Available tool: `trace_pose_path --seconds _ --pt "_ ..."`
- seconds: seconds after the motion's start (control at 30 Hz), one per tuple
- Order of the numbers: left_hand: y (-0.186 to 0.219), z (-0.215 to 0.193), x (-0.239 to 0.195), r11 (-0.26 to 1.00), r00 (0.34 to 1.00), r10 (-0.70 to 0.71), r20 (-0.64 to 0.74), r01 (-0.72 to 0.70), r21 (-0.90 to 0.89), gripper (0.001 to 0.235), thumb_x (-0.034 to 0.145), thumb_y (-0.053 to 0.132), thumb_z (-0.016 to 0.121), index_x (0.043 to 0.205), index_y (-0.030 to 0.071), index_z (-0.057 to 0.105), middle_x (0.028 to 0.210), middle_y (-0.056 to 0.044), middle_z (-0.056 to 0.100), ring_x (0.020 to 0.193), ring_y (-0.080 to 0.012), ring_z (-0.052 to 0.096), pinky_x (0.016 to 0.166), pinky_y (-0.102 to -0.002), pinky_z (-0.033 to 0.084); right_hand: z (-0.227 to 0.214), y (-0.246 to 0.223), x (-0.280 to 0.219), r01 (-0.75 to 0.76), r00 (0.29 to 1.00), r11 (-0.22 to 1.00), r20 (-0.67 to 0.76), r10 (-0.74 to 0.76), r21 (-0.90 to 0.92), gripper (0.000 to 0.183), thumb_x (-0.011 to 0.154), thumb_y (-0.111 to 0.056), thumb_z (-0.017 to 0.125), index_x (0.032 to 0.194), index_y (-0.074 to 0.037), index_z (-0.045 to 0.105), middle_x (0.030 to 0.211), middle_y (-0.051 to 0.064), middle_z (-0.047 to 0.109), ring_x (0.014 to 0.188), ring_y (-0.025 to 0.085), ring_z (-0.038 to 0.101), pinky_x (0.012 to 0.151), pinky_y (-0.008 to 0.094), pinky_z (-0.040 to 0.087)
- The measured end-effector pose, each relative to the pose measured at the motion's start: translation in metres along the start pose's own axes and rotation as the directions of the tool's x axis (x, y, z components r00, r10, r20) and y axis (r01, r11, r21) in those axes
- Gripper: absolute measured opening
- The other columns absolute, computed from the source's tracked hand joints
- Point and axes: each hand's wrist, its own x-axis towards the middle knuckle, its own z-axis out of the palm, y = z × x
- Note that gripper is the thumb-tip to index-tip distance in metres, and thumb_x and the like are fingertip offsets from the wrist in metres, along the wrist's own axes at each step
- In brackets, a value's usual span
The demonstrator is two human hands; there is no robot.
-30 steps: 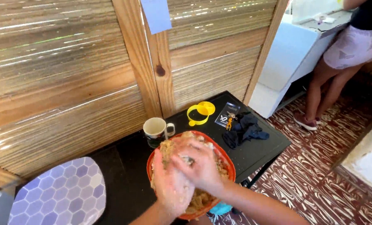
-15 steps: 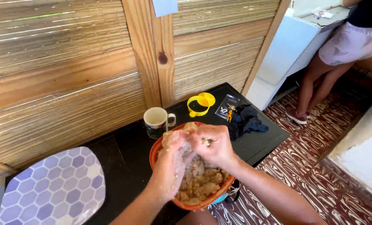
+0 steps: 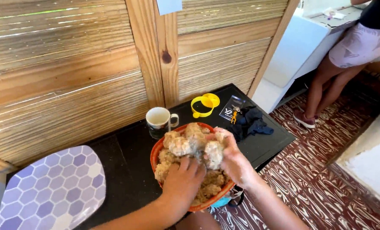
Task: The person is preparing food by hand, first shaping a mixture into small balls and then wrapping each ball in gold foil on a plate.
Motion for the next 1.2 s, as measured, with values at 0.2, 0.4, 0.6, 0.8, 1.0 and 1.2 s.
trace_pose_path --seconds 0.2,0.4,0.6,0.8,1.0,1.2 --pt "-0.01 -0.071 0.034 0.956 0.749 -0.008 0.663 0.2 -0.214 0.06 0.091 -0.005 0.057 0.146 0.015 0.042 0.139 -0.02 0.043 0.119 -0.0445 0.045 0.076 -0.054 0.06 0.003 0.009 -0.011 0.1 0.994 0.983 0.06 -0.092 -0.156 0.049 0.09 0.0 0.063 0.137 -0.005 0.047 0.124 0.013 0.059 0.108 0.024 0.063 0.101 0.04 0.051" --pt "-0.021 -0.069 0.019 0.876 0.953 0.037 0.301 0.114 -0.468 0.054 0.072 0.002 0.086 0.119 0.01 0.06 0.114 -0.018 0.062 0.098 -0.0351 0.066 0.065 -0.049 0.064 0.018 0.001 -0.015 0.072 0.991 0.997 -0.116 -0.069 0.017 0.065 0.091 -0.013 0.065 0.148 -0.009 0.037 0.133 0.024 0.063 0.115 0.036 0.068 0.101 0.045 0.055" --pt "-0.023 -0.12 0.023 0.502 0.896 -0.299 0.329 0.441 -0.744 0.022 0.087 0.008 0.07 0.107 0.019 0.067 0.112 0.001 0.071 0.085 -0.0067 0.068 0.069 -0.015 0.06 0.011 0.004 -0.012 0.141 0.968 0.986 -0.195 -0.155 -0.086 0.057 0.085 -0.018 0.072 0.136 -0.011 0.048 0.131 0.014 0.056 0.113 0.031 0.064 0.09 0.048 0.06" --pt "-0.003 -0.086 0.025 0.709 0.877 -0.386 -0.287 0.083 -0.701 0.031 0.077 0.008 0.082 0.091 0.011 0.055 0.114 -0.008 0.061 0.095 -0.0162 0.066 0.083 -0.025 0.064 0.011 0.023 -0.009 0.111 0.988 0.971 -0.133 -0.084 0.211 0.053 0.088 -0.034 0.067 0.13 -0.004 0.054 0.119 0.02 0.057 0.097 0.026 0.059 0.074 0.039 0.057" --pt "0.015 -0.085 0.035 0.978 0.75 -0.137 -0.647 -0.003 -0.21 0.017 0.083 0.005 0.081 0.087 0.019 0.071 0.091 0.001 0.072 0.084 -0.0132 0.069 0.065 -0.028 0.051 0.041 0.02 0.0 0.088 0.884 0.98 -0.467 0.006 0.179 0.026 0.087 -0.03 0.065 0.1 -0.008 0.065 0.095 0.012 0.064 0.081 0.025 0.06 0.073 0.039 0.05" --pt "0.036 -0.101 0.021 0.96 0.833 -0.054 -0.55 -0.108 -0.259 0.016 0.09 0.004 0.06 0.1 0.003 0.073 0.119 -0.008 0.069 0.133 -0.028 0.056 0.097 -0.054 0.033 0.074 -0.02 0.011 -0.025 0.762 0.987 -0.636 0.122 0.16 0.029 0.092 -0.024 0.064 0.104 0.002 0.061 0.092 0.022 0.069 0.08 0.035 0.068 0.073 0.044 0.058"
